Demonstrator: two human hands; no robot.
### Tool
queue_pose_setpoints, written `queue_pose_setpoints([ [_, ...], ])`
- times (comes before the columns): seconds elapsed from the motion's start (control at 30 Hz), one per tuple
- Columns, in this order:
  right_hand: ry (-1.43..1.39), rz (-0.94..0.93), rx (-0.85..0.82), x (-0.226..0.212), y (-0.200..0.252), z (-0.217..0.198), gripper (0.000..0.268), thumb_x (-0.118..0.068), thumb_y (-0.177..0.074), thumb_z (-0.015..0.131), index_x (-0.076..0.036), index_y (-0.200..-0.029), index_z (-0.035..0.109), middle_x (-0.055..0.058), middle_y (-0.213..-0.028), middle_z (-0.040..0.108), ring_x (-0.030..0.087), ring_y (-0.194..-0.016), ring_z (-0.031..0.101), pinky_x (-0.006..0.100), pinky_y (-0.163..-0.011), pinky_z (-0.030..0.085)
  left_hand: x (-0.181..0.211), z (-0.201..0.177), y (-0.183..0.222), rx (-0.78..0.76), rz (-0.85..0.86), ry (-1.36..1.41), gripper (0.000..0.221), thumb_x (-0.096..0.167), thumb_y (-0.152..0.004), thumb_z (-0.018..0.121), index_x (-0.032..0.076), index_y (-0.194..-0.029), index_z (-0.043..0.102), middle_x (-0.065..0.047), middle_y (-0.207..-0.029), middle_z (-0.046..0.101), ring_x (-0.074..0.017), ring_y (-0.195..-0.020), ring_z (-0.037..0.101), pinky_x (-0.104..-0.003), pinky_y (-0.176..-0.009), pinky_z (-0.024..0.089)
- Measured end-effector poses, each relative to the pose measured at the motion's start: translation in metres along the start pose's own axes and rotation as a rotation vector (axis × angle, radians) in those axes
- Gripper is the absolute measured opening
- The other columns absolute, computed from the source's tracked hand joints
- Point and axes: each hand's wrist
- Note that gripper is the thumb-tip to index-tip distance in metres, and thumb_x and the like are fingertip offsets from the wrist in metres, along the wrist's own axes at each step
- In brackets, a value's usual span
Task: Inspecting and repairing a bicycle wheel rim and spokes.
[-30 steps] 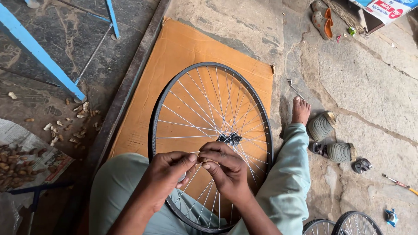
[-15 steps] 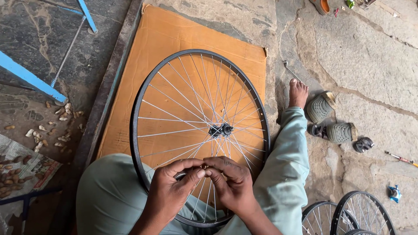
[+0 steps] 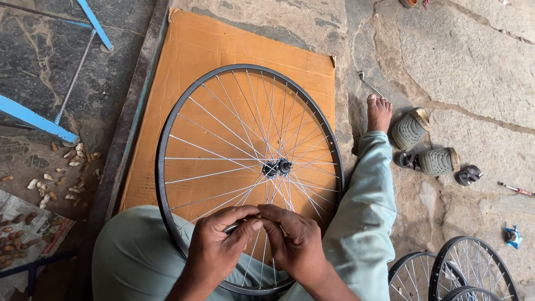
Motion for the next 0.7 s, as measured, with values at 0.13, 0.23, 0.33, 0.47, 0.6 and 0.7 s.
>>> queue_pose_setpoints([
  [0.13,-0.144,0.085,-0.058,0.02,0.009,0.002,0.01,0.001,-0.095,0.071,0.001,-0.104,0.075,0.01,-0.093,0.081,0.014,-0.085,0.078,0.027,-0.077,0.062,-0.014,0.0,0.0,-0.007,0.01,0.099,0.019,0.012,-0.09,0.074,0.0,-0.104,0.079,-0.004,-0.066,0.068,-0.0051,-0.053,0.055,-0.022,-0.046,0.046],
  [0.23,-0.473,0.234,-0.044,0.036,0.013,0.009,0.01,0.002,-0.098,0.067,0.002,-0.106,0.072,0.012,-0.095,0.079,0.016,-0.087,0.075,0.029,-0.082,0.061,-0.013,-0.001,-0.002,0.014,-0.036,0.285,0.019,0.011,-0.093,0.071,-0.003,-0.103,0.079,-0.005,-0.068,0.069,-0.0069,-0.056,0.057,-0.023,-0.048,0.048],
  [0.33,-0.767,0.398,0.006,0.046,0.01,0.017,0.011,0.002,-0.098,0.064,0.003,-0.109,0.067,0.014,-0.097,0.077,0.019,-0.089,0.074,0.032,-0.086,0.06,-0.016,-0.001,-0.006,0.026,-0.025,0.359,0.019,0.009,-0.094,0.071,-0.004,-0.106,0.079,-0.007,-0.07,0.069,-0.0091,-0.058,0.058,-0.024,-0.05,0.049],
  [0.47,-1.132,0.662,0.063,0.045,0.007,0.024,0.015,-0.001,-0.1,0.06,0.002,-0.113,0.064,0.013,-0.104,0.075,0.019,-0.095,0.072,0.033,-0.089,0.058,0.004,0.001,0.002,0.131,0.504,-0.272,0.02,0.005,-0.093,0.071,-0.001,-0.111,0.075,-0.01,-0.102,0.078,-0.0175,-0.087,0.079,-0.029,-0.072,0.064],
  [0.6,-1.176,0.772,0.107,0.033,0.0,0.026,0.022,-0.005,-0.098,0.057,0.001,-0.117,0.066,0.011,-0.11,0.075,0.018,-0.099,0.071,0.032,-0.09,0.058,-0.002,-0.001,0.004,0.096,0.626,-0.613,0.03,-0.002,-0.087,0.069,-0.001,-0.118,0.071,-0.016,-0.113,0.073,-0.0297,-0.101,0.074,-0.036,-0.082,0.061],
  [0.7,-1.125,0.788,0.125,0.044,0.004,0.028,0.027,-0.004,-0.097,0.057,0.0,-0.121,0.069,0.011,-0.112,0.075,0.018,-0.1,0.07,0.032,-0.091,0.058,-0.008,-0.003,0.003,0.054,0.655,-0.76,0.041,-0.007,-0.08,0.065,-0.004,-0.121,0.067,-0.019,-0.12,0.07,-0.0347,-0.108,0.07,-0.039,-0.087,0.06],
])
Point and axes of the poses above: each hand's wrist, its own y-axis away from the middle knuckle, its own z-axis out of the palm, x = y × z
